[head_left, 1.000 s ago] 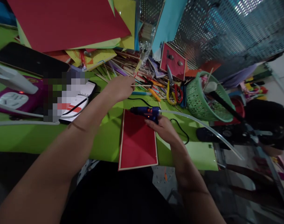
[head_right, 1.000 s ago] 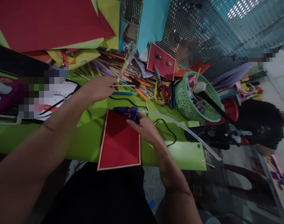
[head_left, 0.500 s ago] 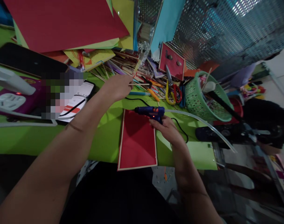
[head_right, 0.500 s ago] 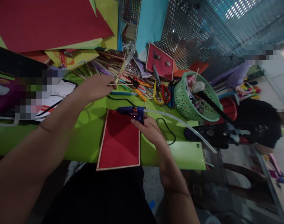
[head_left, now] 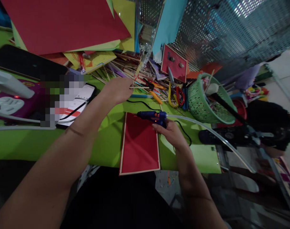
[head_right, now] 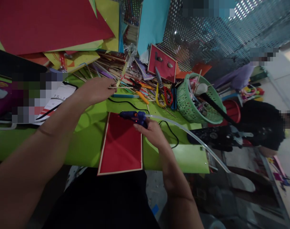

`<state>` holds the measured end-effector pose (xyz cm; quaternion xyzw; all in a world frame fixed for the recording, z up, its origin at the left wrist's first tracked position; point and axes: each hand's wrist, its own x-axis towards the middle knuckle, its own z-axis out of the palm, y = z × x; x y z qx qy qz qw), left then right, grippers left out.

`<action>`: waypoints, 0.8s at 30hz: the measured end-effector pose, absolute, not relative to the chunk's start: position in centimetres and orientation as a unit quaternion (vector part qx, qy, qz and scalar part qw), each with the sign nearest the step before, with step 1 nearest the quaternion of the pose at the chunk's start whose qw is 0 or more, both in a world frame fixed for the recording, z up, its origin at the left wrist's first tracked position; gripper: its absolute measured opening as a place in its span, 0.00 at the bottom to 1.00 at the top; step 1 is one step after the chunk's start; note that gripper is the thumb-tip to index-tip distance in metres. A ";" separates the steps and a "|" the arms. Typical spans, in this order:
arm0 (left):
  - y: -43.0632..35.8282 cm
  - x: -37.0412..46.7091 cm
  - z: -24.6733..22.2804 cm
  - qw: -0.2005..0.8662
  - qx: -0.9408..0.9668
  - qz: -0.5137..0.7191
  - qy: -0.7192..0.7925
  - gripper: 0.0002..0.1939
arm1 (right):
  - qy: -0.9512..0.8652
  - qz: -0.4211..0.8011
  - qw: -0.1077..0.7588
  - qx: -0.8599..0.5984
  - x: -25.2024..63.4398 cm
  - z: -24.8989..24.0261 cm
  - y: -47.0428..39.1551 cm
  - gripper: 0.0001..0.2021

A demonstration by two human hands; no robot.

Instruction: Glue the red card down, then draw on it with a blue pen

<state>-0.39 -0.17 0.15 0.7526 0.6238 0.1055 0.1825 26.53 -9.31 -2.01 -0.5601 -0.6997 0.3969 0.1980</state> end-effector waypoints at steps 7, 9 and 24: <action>0.0 -0.3 0.3 0.201 0.750 0.107 0.621 0.17 | -0.688 0.407 0.192 -0.570 26.5 -2.7 -9.3 0.24; 0.0 -0.3 0.2 0.207 0.750 0.111 0.618 0.17 | -0.684 0.412 0.198 -0.569 26.5 -2.9 -9.2 0.24; 0.0 -0.2 -0.3 0.193 0.751 0.136 0.616 0.13 | -0.748 0.347 0.181 -0.536 26.5 -2.7 -9.0 0.20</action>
